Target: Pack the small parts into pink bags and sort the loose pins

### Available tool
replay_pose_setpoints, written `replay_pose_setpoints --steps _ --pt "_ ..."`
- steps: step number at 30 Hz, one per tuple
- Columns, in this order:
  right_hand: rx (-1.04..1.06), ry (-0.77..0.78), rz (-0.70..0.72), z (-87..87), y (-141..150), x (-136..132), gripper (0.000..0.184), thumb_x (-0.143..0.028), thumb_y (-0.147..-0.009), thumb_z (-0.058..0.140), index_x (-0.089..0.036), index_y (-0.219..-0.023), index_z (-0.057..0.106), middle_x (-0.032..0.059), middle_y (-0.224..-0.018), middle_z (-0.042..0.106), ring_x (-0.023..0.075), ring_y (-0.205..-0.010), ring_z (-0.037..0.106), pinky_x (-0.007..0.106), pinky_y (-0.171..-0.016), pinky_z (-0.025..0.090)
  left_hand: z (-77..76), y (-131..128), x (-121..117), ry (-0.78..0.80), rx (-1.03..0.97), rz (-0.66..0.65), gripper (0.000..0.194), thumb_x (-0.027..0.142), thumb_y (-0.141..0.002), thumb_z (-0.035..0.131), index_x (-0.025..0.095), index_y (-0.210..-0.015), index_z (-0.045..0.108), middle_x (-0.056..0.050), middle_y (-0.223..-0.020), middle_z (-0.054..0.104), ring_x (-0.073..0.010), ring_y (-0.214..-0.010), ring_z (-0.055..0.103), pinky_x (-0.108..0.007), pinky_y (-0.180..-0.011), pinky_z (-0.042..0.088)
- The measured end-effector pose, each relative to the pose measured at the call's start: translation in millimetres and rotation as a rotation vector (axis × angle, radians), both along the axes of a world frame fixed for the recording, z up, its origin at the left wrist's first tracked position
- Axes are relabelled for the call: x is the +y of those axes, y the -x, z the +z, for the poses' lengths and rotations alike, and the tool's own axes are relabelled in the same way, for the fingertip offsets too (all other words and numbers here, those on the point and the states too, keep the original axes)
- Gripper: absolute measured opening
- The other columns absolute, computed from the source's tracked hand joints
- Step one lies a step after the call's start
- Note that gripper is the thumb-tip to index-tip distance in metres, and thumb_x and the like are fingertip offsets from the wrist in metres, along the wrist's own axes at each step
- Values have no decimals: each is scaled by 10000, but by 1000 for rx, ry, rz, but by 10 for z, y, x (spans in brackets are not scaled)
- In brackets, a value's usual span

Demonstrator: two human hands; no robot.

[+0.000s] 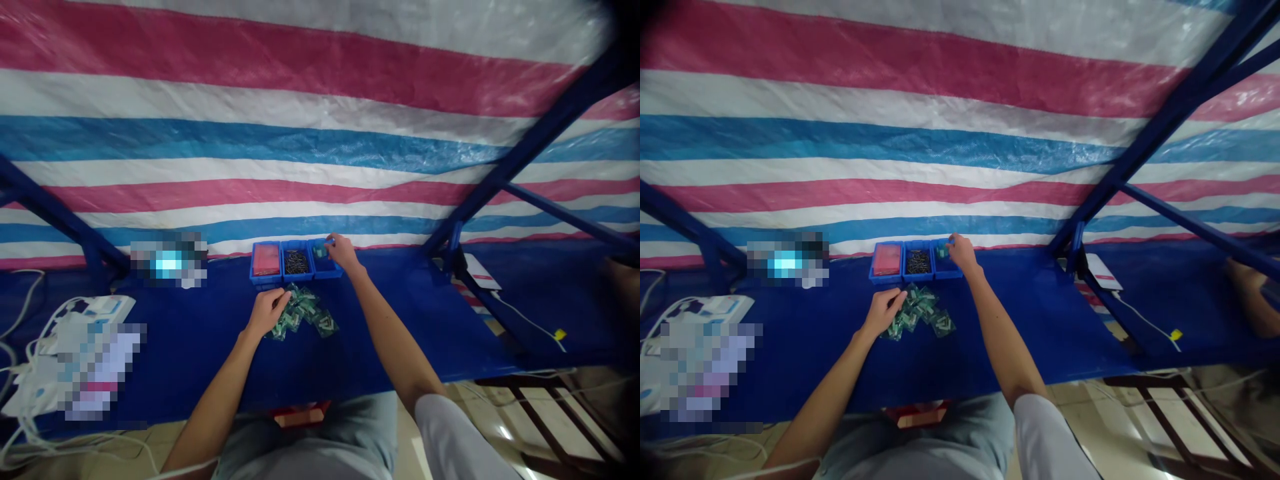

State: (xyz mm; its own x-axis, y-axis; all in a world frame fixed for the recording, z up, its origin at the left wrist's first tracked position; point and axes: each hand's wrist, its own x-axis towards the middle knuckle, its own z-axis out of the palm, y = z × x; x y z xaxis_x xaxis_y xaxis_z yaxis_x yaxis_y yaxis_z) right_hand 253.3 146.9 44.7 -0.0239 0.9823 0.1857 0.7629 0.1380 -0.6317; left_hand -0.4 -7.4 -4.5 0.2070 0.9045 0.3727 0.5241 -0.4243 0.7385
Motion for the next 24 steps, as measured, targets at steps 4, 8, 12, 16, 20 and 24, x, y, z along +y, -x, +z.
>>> replay_pose_setpoints --steps 4,8,12,16,20,24 --pt "-176 -47 45 -14 43 -2 214 -184 -902 609 -130 -1084 707 128 -877 757 218 -820 692 276 -778 458 3 -2 1 9 -17 1 454 406 -991 475 170 -602 483 27 -552 499 -105 -546 448 -239 -598 335" --pt "-216 -128 43 83 -47 -149 218 -174 -924 557 -154 -1058 728 115 -963 762 225 -905 689 282 -833 448 18 -9 -2 23 -25 11 459 409 -988 478 168 -597 487 29 -546 495 -102 -541 447 -237 -594 331" --pt "-107 -178 124 134 -149 -621 211 -185 -941 530 -167 -1033 720 72 -905 753 194 -817 680 265 -766 442 39 -17 -6 30 -31 17 460 416 -988 472 170 -599 486 29 -542 497 -101 -530 450 -236 -592 334" --pt "-106 66 349 -34 -207 -1288 218 -414 -899 658 -213 -949 724 36 -838 722 181 -741 647 260 -678 425 34 -25 -6 40 -3 10 445 427 -987 471 172 -623 501 30 -551 511 -102 -531 452 -233 -600 339" --pt "-157 178 433 -278 -210 -1701 449 -431 -750 819 -225 -1122 676 61 -1039 650 211 -928 623 278 -775 444 15 -26 -1 47 -11 16 440 430 -987 468 169 -635 510 30 -560 525 -101 -535 458 -229 -602 338" --pt "-181 164 420 -372 -208 -1754 463 -314 -693 866 -200 -1079 636 66 -1069 590 221 -998 569 286 -811 425 12 -25 4 54 -40 28 442 417 -983 473 165 -622 520 26 -560 538 -99 -534 466 -227 -598 340"
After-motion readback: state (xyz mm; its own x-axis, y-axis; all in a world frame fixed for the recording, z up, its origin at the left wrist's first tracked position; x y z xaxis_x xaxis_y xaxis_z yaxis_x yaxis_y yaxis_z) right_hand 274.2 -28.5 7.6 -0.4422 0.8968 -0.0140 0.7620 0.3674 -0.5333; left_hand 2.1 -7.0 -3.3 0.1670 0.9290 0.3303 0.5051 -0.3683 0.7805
